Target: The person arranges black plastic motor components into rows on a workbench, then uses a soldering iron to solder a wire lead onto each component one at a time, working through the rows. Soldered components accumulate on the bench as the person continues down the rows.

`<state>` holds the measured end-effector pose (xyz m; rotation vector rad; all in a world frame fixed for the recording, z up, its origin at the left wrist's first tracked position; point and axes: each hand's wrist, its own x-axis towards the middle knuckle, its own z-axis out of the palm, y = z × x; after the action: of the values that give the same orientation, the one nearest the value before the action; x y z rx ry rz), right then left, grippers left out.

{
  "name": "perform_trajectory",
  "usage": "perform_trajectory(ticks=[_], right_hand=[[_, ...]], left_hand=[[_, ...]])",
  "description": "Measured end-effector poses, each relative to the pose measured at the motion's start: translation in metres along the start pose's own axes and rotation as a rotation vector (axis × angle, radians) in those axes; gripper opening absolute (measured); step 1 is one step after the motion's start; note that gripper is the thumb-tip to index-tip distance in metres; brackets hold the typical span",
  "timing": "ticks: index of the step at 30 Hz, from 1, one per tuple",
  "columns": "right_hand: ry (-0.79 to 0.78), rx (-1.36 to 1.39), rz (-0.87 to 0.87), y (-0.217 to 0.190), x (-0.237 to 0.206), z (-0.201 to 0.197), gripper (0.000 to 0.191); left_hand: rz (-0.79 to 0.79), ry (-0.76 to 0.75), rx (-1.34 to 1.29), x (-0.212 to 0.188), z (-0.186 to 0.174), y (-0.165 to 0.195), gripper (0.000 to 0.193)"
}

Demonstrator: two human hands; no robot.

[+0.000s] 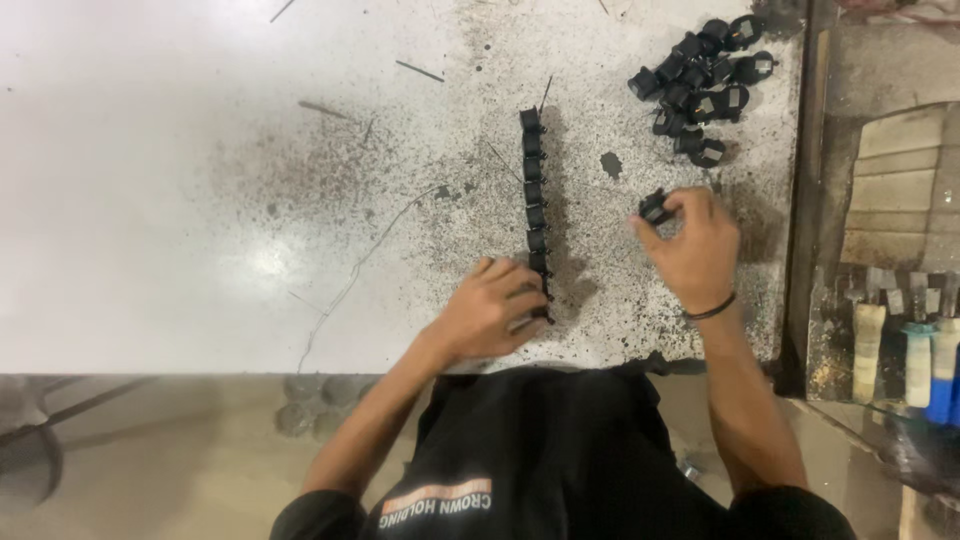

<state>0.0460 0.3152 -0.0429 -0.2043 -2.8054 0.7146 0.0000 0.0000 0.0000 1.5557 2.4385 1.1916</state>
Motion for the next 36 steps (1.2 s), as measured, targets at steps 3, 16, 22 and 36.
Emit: perform_trajectory(ticks=[3, 16, 22, 36], right_hand=[[0.005, 0.120, -0.052, -0.043, 0.014, 0.010, 0.046], [-0.075, 0.245, 0.018, -0.082, 0.098, 0.027, 0.035], [-0.146, 0.230, -0.006, -0.088, 0.138, 0.030, 0.020], [-0.112, -0.080, -0.145, -0.080, 0.082, 0.008, 0.032]], left_hand=[[-0.031, 0.126, -0.053, 0.032, -0.006, -0.047, 0.020], [-0.290, 0.300, -0.080, 0.121, -0.020, -0.124, 0.028], [-0.288, 0.278, -0.018, 0.117, -0.023, -0.126, 0.033], [-0.153, 0.235, 0.142, 0.141, -0.014, -0.114, 0.035]])
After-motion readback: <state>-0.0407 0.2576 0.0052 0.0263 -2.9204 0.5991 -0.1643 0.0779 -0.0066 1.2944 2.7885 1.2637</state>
